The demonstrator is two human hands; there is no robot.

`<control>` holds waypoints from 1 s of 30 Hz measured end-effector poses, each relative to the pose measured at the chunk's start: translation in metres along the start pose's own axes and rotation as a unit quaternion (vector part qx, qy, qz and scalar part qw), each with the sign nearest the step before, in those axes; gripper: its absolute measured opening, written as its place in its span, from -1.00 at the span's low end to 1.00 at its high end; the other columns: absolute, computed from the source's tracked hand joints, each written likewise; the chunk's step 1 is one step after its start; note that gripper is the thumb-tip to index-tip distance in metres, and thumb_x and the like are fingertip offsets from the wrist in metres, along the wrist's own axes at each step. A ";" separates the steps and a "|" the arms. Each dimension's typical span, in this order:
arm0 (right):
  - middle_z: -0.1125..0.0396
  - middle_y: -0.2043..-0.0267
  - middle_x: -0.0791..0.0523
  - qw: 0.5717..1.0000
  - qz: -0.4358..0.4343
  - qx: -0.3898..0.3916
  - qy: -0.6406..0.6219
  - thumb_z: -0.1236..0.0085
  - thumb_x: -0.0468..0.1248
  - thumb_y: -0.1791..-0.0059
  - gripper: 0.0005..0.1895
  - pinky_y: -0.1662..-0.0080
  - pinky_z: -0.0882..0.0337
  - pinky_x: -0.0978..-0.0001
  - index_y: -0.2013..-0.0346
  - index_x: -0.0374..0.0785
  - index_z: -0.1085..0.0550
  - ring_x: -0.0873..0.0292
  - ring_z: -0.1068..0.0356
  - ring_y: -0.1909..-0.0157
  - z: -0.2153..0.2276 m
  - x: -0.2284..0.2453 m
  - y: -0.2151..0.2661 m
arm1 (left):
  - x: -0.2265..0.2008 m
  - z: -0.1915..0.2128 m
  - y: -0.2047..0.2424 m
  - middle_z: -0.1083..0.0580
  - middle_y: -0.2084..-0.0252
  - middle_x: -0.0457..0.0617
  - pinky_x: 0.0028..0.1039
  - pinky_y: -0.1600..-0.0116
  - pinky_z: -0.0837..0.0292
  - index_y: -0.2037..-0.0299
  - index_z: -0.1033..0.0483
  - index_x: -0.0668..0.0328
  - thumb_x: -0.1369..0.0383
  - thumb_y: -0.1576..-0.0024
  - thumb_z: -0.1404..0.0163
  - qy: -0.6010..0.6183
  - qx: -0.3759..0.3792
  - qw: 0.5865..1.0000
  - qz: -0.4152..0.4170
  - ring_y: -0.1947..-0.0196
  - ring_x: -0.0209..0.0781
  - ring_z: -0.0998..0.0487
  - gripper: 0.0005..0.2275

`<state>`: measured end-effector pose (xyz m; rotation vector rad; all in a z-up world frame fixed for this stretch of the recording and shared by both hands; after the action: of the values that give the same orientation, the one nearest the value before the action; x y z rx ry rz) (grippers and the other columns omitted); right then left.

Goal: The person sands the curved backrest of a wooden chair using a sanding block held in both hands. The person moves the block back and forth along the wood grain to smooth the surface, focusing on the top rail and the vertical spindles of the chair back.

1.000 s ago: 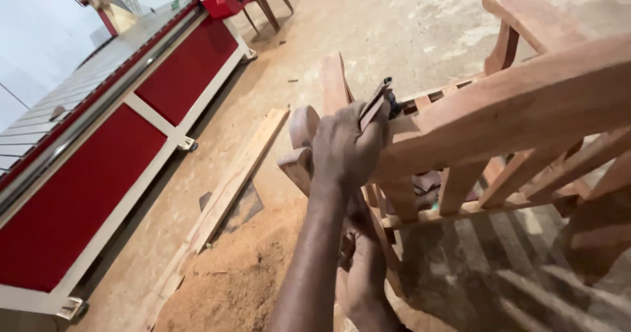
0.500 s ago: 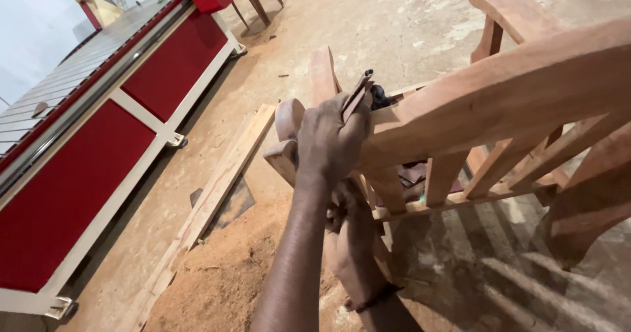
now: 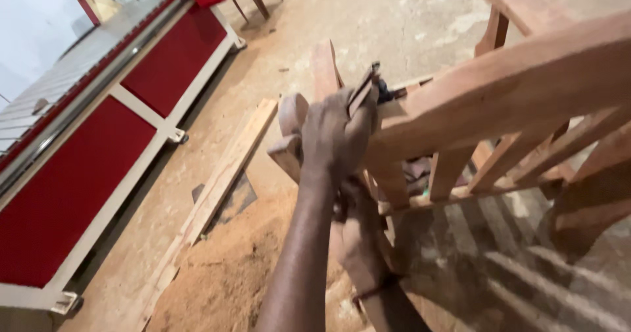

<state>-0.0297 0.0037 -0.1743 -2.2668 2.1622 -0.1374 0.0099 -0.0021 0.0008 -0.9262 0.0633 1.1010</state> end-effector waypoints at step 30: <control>-0.51 0.33 -0.08 0.698 -0.188 -0.074 0.687 0.24 -0.30 -0.07 -0.46 0.31 -0.58 0.26 -0.35 0.08 -0.34 0.06 -0.54 0.48 0.073 0.048 0.004 | -0.012 0.002 -0.004 -0.50 0.50 0.13 -0.12 0.24 -0.38 0.47 -0.52 0.19 0.12 -0.20 0.13 -0.007 0.021 0.999 0.042 0.40 0.12 -0.58 -0.65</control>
<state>-0.0263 -0.0488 -0.2444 -3.0482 1.7706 -2.4057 0.0065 -0.0102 0.0103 -0.8836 0.1141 1.1801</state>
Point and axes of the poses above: each hand's wrist, its own y-axis away from the middle knuckle, its own z-axis out of the back of the hand, x = y × z, the point moved 1 cm from there along -y, towards the middle knuckle
